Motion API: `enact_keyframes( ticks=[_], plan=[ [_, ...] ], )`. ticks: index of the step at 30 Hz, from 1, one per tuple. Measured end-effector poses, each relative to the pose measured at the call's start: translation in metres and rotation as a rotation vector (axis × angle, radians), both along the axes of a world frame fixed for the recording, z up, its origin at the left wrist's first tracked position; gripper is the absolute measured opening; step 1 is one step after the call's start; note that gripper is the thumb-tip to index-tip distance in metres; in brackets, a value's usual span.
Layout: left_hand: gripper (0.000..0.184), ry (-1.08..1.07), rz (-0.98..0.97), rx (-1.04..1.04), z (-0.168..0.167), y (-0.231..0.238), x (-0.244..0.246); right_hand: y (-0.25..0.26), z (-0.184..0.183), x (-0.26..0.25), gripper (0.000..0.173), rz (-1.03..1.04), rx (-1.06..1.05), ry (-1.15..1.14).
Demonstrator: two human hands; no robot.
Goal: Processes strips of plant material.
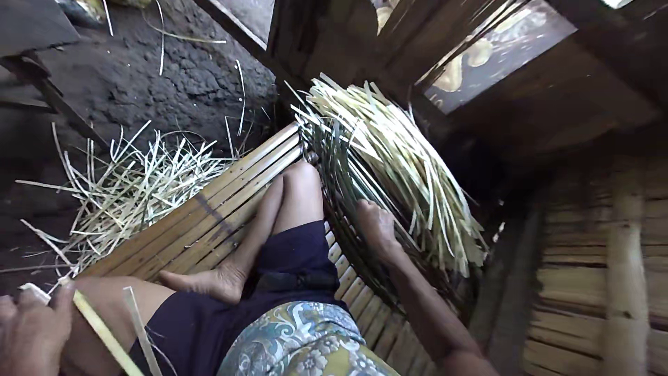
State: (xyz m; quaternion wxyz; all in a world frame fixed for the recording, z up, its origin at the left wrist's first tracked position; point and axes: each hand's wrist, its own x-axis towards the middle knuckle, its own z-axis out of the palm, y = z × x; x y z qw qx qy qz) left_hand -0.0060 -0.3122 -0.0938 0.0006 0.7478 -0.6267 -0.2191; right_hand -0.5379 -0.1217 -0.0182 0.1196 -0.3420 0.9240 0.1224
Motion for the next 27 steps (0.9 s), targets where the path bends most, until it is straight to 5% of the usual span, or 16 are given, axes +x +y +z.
enact_keyframes(
  ticks=[4,10,14,17,23,27],
  plan=[
    [0.058,0.218,0.056,0.117,-0.009,0.005,-0.008,0.016,-0.020,-0.011,0.035,-0.095,0.139,-0.079],
    [0.044,0.657,0.321,-0.039,-0.010,0.006,-0.010,0.005,0.006,0.047,0.036,0.459,-0.258,-0.191],
    [0.037,1.044,0.503,-0.104,0.008,0.005,-0.014,0.017,-0.007,0.104,0.025,0.784,-0.190,-0.452],
    [0.024,1.348,0.688,0.017,0.027,0.003,-0.022,0.022,-0.023,0.120,0.035,0.888,-0.063,-0.531],
    [0.025,1.310,0.517,0.481,0.048,0.012,-0.040,0.032,-0.030,0.128,0.024,1.032,-0.074,-0.353],
    [0.026,1.242,0.547,0.645,0.061,0.045,-0.059,0.000,-0.013,0.110,0.026,0.804,0.004,-0.643]
  ],
)
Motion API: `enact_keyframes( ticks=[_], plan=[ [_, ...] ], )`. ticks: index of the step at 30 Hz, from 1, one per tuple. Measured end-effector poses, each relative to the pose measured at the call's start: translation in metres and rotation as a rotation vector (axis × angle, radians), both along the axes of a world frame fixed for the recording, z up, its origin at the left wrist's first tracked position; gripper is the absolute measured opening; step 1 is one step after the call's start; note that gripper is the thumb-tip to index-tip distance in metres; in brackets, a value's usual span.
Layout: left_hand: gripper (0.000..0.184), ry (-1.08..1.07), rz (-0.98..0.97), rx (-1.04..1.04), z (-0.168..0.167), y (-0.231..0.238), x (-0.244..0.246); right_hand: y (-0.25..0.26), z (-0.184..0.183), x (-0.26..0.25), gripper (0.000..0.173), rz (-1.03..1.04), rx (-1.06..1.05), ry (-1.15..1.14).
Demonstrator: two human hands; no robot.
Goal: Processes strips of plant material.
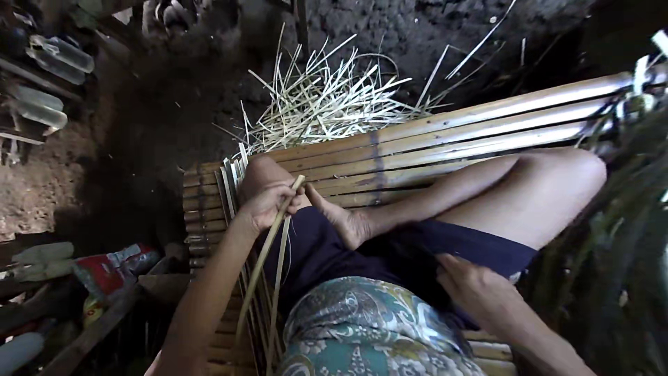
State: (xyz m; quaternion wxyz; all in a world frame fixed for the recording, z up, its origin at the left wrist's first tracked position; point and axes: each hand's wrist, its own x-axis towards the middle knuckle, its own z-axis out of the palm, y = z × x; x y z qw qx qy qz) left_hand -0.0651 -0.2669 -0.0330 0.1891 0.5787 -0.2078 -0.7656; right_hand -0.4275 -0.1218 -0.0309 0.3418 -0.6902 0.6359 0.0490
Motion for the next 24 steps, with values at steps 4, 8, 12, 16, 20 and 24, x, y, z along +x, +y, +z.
enact_keyframes(
  ticks=[4,8,12,16,20,24],
  plan=[
    [0.032,-0.033,-0.031,-0.051,0.020,0.030,-0.023,-0.031,0.001,-0.004,0.045,-0.176,-0.183,-0.407],
    [0.027,-0.040,-0.037,-0.125,0.051,0.060,-0.059,-0.062,0.022,0.020,0.020,-0.299,0.097,-1.008],
    [0.028,-0.096,-0.119,-0.322,0.075,0.079,-0.080,-0.076,0.041,0.044,0.023,-0.266,0.308,-1.124],
    [0.023,-0.058,-0.054,-0.413,0.082,0.094,-0.092,-0.076,0.056,0.053,0.022,-0.191,0.495,-1.158],
    [0.016,-0.032,0.077,-0.374,0.083,0.113,-0.109,-0.074,0.063,0.042,0.023,-0.117,0.525,-1.182],
    [0.011,-0.019,0.153,-0.360,0.084,0.121,-0.118,-0.075,0.070,0.032,0.023,-0.010,0.479,-1.143]
  ],
)
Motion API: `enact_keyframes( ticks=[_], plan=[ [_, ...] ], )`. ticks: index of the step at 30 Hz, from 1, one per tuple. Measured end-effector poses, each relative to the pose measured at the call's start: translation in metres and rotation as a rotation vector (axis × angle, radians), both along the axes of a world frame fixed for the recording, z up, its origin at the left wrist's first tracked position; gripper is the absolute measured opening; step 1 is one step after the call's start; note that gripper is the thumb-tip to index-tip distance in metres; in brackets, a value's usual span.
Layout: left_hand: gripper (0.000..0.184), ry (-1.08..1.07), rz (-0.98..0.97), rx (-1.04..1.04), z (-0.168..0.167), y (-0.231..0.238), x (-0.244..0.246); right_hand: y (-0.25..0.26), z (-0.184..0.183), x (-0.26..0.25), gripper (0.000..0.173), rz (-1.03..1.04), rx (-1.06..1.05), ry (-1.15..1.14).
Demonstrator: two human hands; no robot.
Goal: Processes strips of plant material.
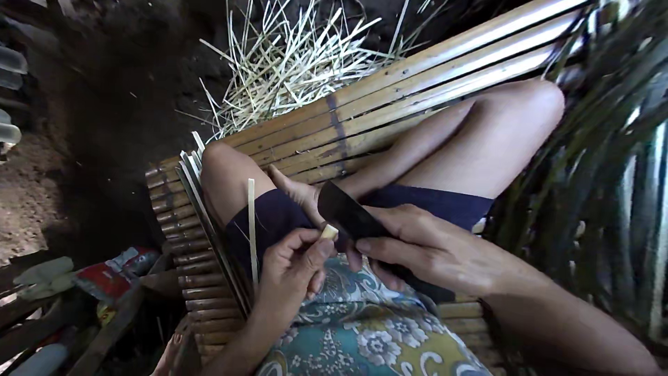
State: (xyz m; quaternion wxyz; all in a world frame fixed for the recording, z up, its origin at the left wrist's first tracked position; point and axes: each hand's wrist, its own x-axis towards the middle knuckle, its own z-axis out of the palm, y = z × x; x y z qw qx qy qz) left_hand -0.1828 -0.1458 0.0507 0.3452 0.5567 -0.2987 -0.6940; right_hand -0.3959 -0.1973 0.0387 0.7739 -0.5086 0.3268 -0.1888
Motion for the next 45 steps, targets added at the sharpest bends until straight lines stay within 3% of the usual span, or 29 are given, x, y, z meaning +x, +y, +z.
enact_keyframes(
  ticks=[7,14,24,29,33,37,41,43,45],
  plan=[
    [0.009,0.020,0.039,-0.067,0.004,0.005,0.000,-0.002,0.009,-0.001,0.019,0.061,-0.110,0.035],
    [0.009,0.056,0.048,-0.155,0.002,0.011,0.002,-0.001,0.014,0.000,0.016,0.093,-0.111,0.013],
    [0.011,0.152,-0.010,-0.230,0.006,0.017,0.007,-0.017,0.043,0.002,0.007,0.293,-0.022,0.049],
    [0.011,0.219,0.038,-0.262,0.008,0.018,0.008,-0.009,0.037,0.010,0.007,0.241,-0.074,-0.054],
    [0.007,0.130,-0.001,-0.284,0.010,0.020,0.010,-0.010,0.037,0.013,0.007,0.298,-0.077,0.006],
    [0.006,0.005,-0.003,-0.345,0.008,0.019,0.008,-0.016,0.047,0.019,0.014,0.358,-0.211,0.157],
    [0.004,-0.005,0.097,-0.287,0.007,0.017,0.005,-0.025,0.037,0.020,0.023,0.333,-0.229,0.200],
    [0.014,0.104,-0.020,-0.252,0.006,0.005,0.019,-0.033,0.025,0.020,0.036,0.234,-0.391,0.241],
    [0.046,0.212,-0.171,-0.308,-0.004,-0.016,0.035,-0.038,0.012,0.025,0.028,0.009,-0.454,0.163]
  ],
)
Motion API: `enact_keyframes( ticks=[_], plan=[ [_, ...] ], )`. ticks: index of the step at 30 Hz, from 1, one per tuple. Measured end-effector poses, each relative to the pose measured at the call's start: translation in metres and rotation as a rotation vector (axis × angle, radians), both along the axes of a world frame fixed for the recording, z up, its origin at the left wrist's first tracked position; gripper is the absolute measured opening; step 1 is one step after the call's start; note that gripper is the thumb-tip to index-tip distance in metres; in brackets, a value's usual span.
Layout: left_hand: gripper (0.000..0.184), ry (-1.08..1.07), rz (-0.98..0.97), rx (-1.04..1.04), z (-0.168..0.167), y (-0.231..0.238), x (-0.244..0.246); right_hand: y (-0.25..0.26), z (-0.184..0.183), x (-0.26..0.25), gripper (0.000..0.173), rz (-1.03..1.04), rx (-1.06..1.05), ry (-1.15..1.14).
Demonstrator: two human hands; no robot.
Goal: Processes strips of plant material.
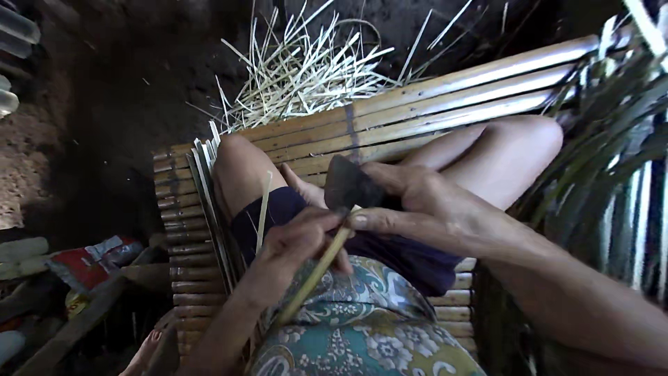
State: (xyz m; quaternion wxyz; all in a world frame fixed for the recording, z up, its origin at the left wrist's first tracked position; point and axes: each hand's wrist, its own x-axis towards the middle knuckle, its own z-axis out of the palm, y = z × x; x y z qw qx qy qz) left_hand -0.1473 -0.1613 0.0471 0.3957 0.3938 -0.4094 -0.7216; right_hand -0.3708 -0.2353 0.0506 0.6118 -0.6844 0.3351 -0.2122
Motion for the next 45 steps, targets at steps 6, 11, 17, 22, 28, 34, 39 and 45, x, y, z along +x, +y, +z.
enact_keyframes(
  ticks=[6,11,17,22,28,34,39,45],
  plan=[
    [0.047,0.424,0.344,-0.048,-0.038,-0.072,-0.051,-0.005,-0.015,0.032,0.030,-0.390,-0.600,0.003],
    [0.063,0.677,0.453,0.073,-0.065,-0.082,-0.042,0.018,-0.013,0.016,0.022,-0.485,-0.963,-0.030],
    [0.060,0.733,0.190,0.305,-0.035,-0.076,-0.044,0.001,-0.014,0.009,0.023,-0.579,-1.096,0.104],
    [0.045,0.774,0.230,0.200,-0.034,-0.070,-0.047,-0.003,-0.026,0.027,0.038,-0.421,-0.836,0.089],
    [0.046,0.655,0.900,0.236,-0.050,-0.094,-0.002,0.034,-0.008,-0.008,0.021,-0.383,-0.833,-0.109],
    [0.058,0.635,0.289,0.211,-0.040,-0.072,-0.039,-0.015,-0.016,0.012,0.038,-0.547,-1.019,0.169],
    [0.052,0.724,0.553,0.241,-0.021,-0.066,-0.051,-0.005,-0.018,0.026,0.035,-0.309,-0.554,0.022],
    [0.055,0.935,0.970,0.336,-0.056,-0.078,-0.016,0.017,0.009,-0.016,0.024,-0.204,-0.286,-0.331]
  ],
)
